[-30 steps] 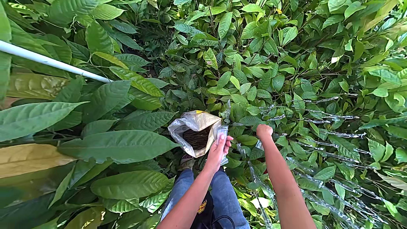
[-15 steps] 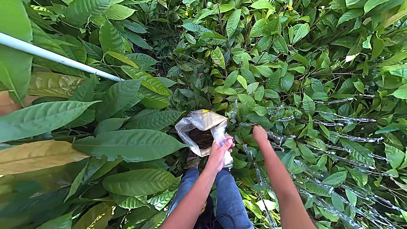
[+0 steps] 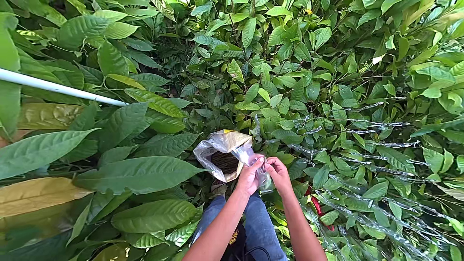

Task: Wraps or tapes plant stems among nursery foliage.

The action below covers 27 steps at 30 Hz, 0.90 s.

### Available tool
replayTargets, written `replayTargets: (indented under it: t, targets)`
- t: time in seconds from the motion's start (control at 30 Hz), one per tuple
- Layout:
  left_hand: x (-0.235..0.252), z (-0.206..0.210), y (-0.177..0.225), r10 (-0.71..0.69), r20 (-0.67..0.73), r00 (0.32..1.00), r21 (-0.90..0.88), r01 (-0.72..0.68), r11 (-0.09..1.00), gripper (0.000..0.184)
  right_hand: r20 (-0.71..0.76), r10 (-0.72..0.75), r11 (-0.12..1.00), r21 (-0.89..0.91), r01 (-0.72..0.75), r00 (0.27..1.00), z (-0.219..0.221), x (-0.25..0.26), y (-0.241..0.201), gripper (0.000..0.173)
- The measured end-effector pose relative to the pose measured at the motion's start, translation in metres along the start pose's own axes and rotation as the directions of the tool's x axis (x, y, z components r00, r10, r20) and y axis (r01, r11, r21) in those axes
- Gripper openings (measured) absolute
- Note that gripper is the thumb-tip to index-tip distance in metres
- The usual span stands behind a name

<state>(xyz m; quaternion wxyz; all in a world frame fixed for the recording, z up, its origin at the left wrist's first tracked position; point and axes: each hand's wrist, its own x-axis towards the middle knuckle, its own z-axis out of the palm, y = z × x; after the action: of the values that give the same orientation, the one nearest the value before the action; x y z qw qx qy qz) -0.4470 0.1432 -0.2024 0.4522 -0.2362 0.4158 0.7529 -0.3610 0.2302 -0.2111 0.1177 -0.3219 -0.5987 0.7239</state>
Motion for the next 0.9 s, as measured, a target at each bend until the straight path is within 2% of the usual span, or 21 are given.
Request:
replayTargets:
  t: [0.23, 0.33, 0.47, 0.6, 0.67, 0.73, 0.9]
  targets:
    - [-0.001, -0.003, -0.012, 0.095, 0.035, 0.995, 0.180, -0.100, 0.979, 0.013, 0.055, 0.034, 0.985, -0.172, -0.024, 0.998, -0.027, -0.006, -0.009, 0.014]
    - [-0.002, -0.001, -0.013, 0.168, 0.037, 0.985, 0.256, -0.172, 0.951, 0.011, 0.030, 0.047, 0.969, -0.245, -0.038, 0.998, -0.030, -0.011, -0.008, 0.020]
    - [-0.003, 0.001, -0.015, 0.236, 0.040, 0.971, 0.289, -0.237, 0.928, 0.012, -0.028, 0.039, 0.966, -0.253, -0.045, 0.999, -0.033, -0.017, -0.004, 0.014]
    - [-0.004, 0.003, -0.025, 0.214, 0.106, 0.971, 0.279, -0.236, 0.931, 0.013, 0.016, -0.013, 0.982, -0.190, 0.016, 1.000, -0.036, -0.023, 0.003, 0.030]
    - [-0.004, 0.005, -0.030, 0.196, 0.130, 0.972, 0.275, -0.225, 0.935, 0.012, -0.010, -0.005, 0.988, -0.154, 0.004, 1.000, -0.036, -0.024, 0.006, 0.016]
    - [-0.004, 0.006, -0.032, 0.187, 0.122, 0.975, 0.286, -0.215, 0.934, 0.012, -0.039, -0.010, 0.990, -0.142, 0.005, 0.999, -0.039, -0.026, 0.007, 0.009]
    - [-0.005, 0.011, -0.037, 0.158, 0.081, 0.984, 0.296, -0.175, 0.939, 0.011, -0.099, -0.049, 0.983, -0.184, 0.030, 0.994, -0.044, -0.032, 0.006, 0.013]
